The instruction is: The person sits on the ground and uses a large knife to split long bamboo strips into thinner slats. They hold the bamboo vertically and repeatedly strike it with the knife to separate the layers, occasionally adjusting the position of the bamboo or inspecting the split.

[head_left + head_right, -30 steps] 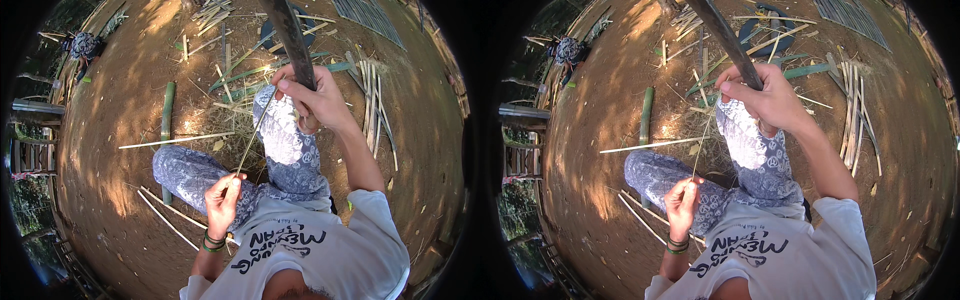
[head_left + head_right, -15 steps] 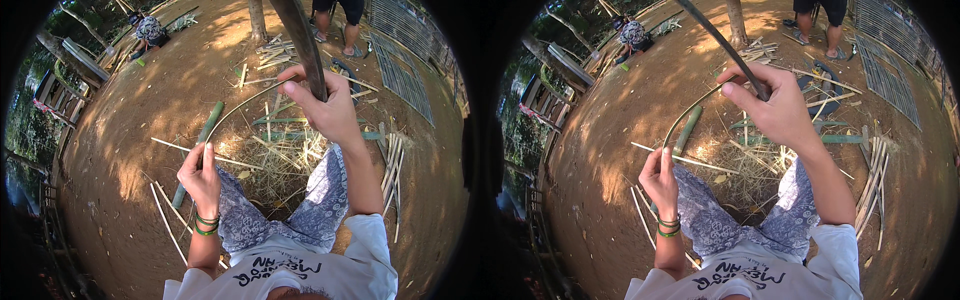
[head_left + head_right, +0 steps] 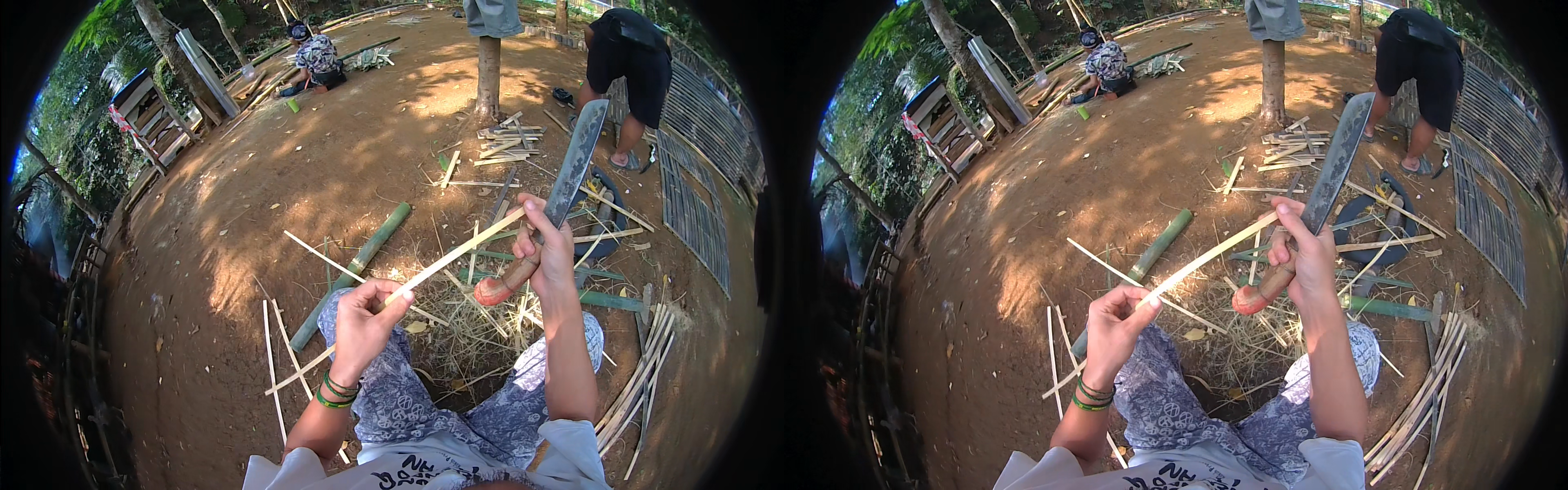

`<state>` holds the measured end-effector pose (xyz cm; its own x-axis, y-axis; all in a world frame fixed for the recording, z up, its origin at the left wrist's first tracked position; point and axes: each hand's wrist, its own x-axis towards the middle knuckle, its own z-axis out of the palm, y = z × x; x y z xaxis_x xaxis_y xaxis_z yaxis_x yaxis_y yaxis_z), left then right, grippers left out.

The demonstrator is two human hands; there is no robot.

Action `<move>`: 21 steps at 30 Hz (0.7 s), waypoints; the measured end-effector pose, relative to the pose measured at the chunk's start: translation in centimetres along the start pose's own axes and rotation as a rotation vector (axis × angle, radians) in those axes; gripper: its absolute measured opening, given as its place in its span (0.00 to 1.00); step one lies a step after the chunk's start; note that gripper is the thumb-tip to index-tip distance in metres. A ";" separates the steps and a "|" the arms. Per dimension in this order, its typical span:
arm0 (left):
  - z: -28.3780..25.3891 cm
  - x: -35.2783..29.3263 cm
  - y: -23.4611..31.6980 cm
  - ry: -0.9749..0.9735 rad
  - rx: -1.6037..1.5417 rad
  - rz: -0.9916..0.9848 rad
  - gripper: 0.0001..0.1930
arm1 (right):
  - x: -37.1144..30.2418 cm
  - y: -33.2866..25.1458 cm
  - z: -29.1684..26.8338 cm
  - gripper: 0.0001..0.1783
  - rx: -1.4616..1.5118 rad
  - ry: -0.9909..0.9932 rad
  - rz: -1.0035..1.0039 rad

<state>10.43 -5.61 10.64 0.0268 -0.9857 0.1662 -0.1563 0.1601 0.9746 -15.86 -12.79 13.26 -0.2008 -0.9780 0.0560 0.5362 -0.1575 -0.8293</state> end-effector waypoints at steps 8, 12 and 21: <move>0.8 1.5 1.6 -0.688 -0.098 -0.332 0.15 | 0.8 2.0 -1.7 0.14 -0.034 0.025 0.024; 3.9 1.2 -0.6 -0.662 -0.378 -0.363 0.20 | 0.9 2.4 -1.4 0.14 -0.212 -0.057 -0.083; 6.1 4.5 0.2 -0.471 -0.750 -0.348 0.24 | 0.4 3.0 -1.5 0.31 -0.879 -0.231 -0.491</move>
<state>4.47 -10.38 10.64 -0.4736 -0.8780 -0.0694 0.4647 -0.3160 0.8271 -15.52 -13.43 9.96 -0.0233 -0.8500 0.5262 -0.3690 -0.4819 -0.7947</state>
